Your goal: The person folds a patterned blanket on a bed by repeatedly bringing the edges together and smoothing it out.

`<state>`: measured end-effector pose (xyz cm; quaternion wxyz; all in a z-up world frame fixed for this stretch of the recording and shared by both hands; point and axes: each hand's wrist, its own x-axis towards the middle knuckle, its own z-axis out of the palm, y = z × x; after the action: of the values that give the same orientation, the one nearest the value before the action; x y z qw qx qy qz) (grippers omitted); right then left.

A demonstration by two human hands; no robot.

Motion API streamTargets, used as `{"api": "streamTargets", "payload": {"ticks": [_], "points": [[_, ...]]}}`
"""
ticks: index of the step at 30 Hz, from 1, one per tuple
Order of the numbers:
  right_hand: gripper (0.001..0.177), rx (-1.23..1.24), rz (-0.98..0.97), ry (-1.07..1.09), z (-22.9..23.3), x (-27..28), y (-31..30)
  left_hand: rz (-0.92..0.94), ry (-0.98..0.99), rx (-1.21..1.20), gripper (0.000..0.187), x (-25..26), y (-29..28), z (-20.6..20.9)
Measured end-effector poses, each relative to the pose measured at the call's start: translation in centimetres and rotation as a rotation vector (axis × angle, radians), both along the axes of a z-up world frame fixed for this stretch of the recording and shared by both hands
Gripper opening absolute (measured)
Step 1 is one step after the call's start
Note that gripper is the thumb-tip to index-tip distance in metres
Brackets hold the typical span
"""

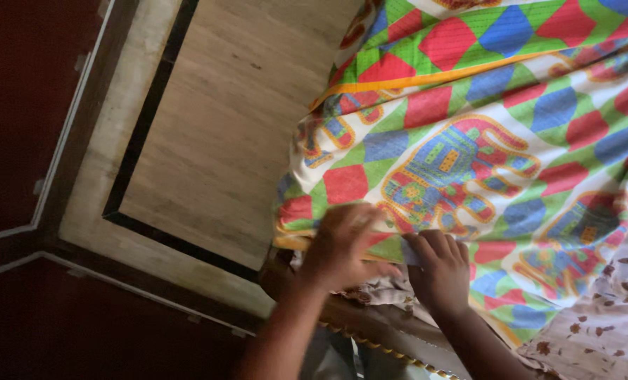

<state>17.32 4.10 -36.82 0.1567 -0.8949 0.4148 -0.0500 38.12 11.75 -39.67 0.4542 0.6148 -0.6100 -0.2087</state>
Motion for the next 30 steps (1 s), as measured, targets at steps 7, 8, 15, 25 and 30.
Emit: {"api": "streamTargets", "payload": {"ticks": [7, 8, 15, 25, 30], "points": [[0.049, -0.013, 0.028, -0.069, 1.4, -0.2, -1.4, -0.003, -0.269, 0.12, 0.036, -4.2, -2.6, 2.1], [0.05, -0.009, 0.045, -0.082, 1.5, -0.6, -1.5, 0.029, -0.321, 0.102, 0.032, -4.3, -2.9, 2.0], [0.044, -0.168, -0.288, 0.322, -0.5, -8.6, -2.5, 0.094, -0.497, 0.099, 0.014, -3.3, -3.4, 3.7], [0.013, -0.444, -0.637, 0.169, 1.6, -25.6, -4.1, 0.206, -0.578, 0.226, 0.017, -1.7, -1.1, 4.3], [0.018, -0.488, -0.727, -0.018, 7.4, -29.1, -2.2, 0.203, -0.556, 0.297, 0.021, 0.6, -1.1, 4.2]]}}
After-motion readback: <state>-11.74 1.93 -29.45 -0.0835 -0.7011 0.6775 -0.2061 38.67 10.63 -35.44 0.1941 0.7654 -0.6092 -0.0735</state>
